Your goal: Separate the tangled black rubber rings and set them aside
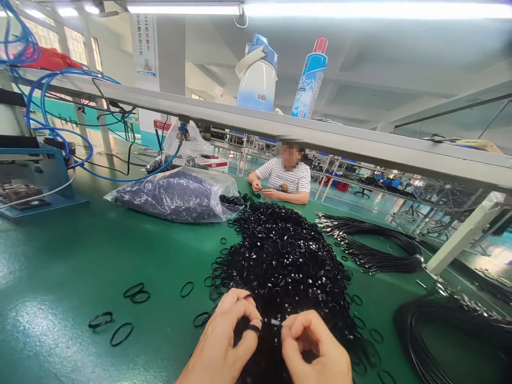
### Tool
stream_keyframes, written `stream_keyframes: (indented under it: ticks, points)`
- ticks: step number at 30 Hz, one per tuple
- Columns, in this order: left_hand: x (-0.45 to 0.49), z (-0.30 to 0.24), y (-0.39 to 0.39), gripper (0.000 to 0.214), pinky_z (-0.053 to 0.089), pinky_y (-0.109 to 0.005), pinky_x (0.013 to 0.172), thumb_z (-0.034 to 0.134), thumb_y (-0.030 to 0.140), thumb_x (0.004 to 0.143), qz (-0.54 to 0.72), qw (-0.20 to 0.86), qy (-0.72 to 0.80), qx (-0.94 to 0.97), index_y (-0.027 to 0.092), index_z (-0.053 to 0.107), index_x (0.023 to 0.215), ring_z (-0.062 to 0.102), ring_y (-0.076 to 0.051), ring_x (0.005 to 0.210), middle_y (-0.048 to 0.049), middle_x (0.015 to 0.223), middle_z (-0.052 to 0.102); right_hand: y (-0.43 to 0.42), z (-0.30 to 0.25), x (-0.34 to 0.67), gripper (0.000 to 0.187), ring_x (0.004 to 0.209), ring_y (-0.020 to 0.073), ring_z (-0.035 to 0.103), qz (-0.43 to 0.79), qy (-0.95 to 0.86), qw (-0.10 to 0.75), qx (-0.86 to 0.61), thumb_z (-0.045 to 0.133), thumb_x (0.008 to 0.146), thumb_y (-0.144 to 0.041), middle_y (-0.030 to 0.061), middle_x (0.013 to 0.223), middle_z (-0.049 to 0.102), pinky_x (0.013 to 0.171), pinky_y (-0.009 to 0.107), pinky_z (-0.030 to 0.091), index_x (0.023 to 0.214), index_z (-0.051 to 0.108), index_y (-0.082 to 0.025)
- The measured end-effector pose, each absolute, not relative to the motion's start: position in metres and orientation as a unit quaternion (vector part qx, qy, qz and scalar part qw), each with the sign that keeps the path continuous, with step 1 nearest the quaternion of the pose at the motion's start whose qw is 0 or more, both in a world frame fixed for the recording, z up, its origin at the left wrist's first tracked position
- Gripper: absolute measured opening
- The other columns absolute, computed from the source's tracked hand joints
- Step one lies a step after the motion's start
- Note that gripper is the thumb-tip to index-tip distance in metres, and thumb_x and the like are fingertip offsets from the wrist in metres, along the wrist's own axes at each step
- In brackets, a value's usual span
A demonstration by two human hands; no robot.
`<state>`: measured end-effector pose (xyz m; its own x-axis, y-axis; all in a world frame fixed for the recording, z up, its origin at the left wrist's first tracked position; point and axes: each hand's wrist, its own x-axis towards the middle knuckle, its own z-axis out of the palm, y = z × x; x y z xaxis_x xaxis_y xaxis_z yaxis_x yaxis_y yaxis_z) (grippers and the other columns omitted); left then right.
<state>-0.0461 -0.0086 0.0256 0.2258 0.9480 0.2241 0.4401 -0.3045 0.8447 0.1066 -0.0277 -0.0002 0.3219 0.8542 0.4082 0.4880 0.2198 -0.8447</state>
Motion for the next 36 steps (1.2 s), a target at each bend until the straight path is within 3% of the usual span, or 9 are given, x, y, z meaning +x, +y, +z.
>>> stream_keyframes:
  ticks: [7, 10, 13, 18, 20, 23, 28, 33, 36]
  points:
    - [-0.061, 0.027, 0.005, 0.014, 0.039, -0.026, 0.072, 0.04, 0.013, 0.079, 0.387, 0.29, 0.514, 0.709, 0.024, 0.046, 0.073, 0.05, -0.016, 0.08, 0.0027, 0.084, 0.054, -0.017, 0.002, 0.161, 0.007, 0.058, 0.0129, 0.063, 0.08, -0.591, 0.388, -0.702, 0.053, 0.078, -0.032, -0.0046, 0.072, 0.068, 0.056, 0.021, 0.049, 0.077, 0.057, -0.026]
    - [-0.062, 0.025, 0.005, 0.016, 0.04, -0.028, 0.072, 0.04, 0.016, 0.082, 0.357, 0.287, 0.527, 0.716, 0.025, 0.053, 0.077, 0.052, -0.017, 0.08, 0.0026, 0.082, 0.057, -0.016, -0.005, 0.169, 0.016, 0.076, 0.0177, 0.067, 0.004, -0.652, 0.342, -0.676, 0.047, 0.085, -0.03, -0.0018, 0.096, 0.07, 0.066, 0.028, 0.052, 0.092, 0.062, -0.029]
    - [-0.064, 0.021, 0.005, 0.027, 0.042, -0.031, 0.081, 0.036, 0.017, 0.085, 0.351, 0.282, 0.528, 0.72, 0.027, 0.059, 0.095, 0.055, -0.018, 0.089, 0.0008, 0.091, 0.06, -0.02, -0.002, 0.163, 0.022, 0.096, 0.0219, 0.062, -0.085, -0.703, 0.346, -0.616, 0.041, 0.088, -0.023, 0.0007, 0.113, 0.064, 0.077, 0.034, 0.049, 0.095, 0.062, -0.028]
    - [-0.067, 0.015, 0.009, 0.029, 0.042, -0.031, 0.086, 0.035, 0.015, 0.087, 0.368, 0.301, 0.509, 0.718, 0.028, 0.056, 0.103, 0.057, -0.017, 0.095, 0.0009, 0.097, 0.063, -0.035, 0.004, 0.13, 0.024, 0.079, 0.0107, 0.062, 0.127, -0.854, 0.244, -0.441, 0.058, 0.079, -0.008, -0.0083, 0.085, 0.067, 0.072, 0.017, 0.046, 0.088, 0.061, -0.03]
    - [-0.067, 0.015, 0.01, 0.025, 0.042, -0.03, 0.084, 0.038, 0.016, 0.086, 0.36, 0.303, 0.511, 0.72, 0.027, 0.056, 0.099, 0.058, -0.016, 0.092, 0.0018, 0.094, 0.064, -0.039, -0.009, 0.117, 0.018, 0.073, 0.0102, 0.061, 0.15, -0.882, 0.21, -0.395, 0.066, 0.077, -0.018, -0.0097, 0.08, 0.066, 0.065, 0.016, 0.045, 0.086, 0.063, -0.033]
    - [-0.068, 0.016, 0.011, 0.024, 0.041, -0.03, 0.083, 0.043, 0.015, 0.083, 0.352, 0.295, 0.519, 0.721, 0.029, 0.059, 0.095, 0.058, -0.016, 0.091, 0.0046, 0.091, 0.066, -0.039, -0.03, 0.106, 0.01, 0.065, 0.0107, 0.058, 0.156, -0.842, 0.193, -0.479, 0.072, 0.072, -0.026, -0.0074, 0.074, 0.064, 0.052, 0.018, 0.041, 0.076, 0.064, -0.03]
    - [-0.068, 0.02, 0.01, 0.02, 0.041, -0.028, 0.078, 0.051, 0.018, 0.08, 0.347, 0.275, 0.528, 0.724, 0.029, 0.067, 0.082, 0.058, -0.016, 0.084, 0.0042, 0.083, 0.065, -0.035, -0.015, 0.113, 0.019, 0.076, 0.0128, 0.059, 0.212, -0.811, 0.262, -0.479, 0.064, 0.072, -0.01, -0.0052, 0.08, 0.067, 0.066, 0.019, 0.042, 0.078, 0.067, -0.028]
    - [-0.066, 0.025, 0.01, 0.019, 0.041, -0.027, 0.077, 0.053, 0.02, 0.08, 0.353, 0.325, 0.504, 0.718, 0.028, 0.07, 0.081, 0.058, -0.016, 0.084, 0.0032, 0.085, 0.067, -0.025, 0.005, 0.127, 0.015, 0.069, 0.0164, 0.06, 0.41, -0.641, 0.344, -0.55, 0.06, 0.075, -0.024, 0.0009, 0.074, 0.065, 0.062, 0.024, 0.045, 0.086, 0.071, -0.022]
    - [-0.066, 0.027, 0.009, 0.023, 0.041, -0.027, 0.073, 0.047, 0.022, 0.083, 0.349, 0.373, 0.5, 0.699, 0.027, 0.066, 0.094, 0.059, -0.016, 0.08, 0.003, 0.085, 0.067, -0.02, 0.001, 0.129, 0.019, 0.066, 0.0156, 0.059, 0.484, -0.565, 0.423, -0.517, 0.067, 0.07, -0.029, 0.0011, 0.072, 0.061, 0.064, 0.026, 0.048, 0.087, 0.071, -0.019]
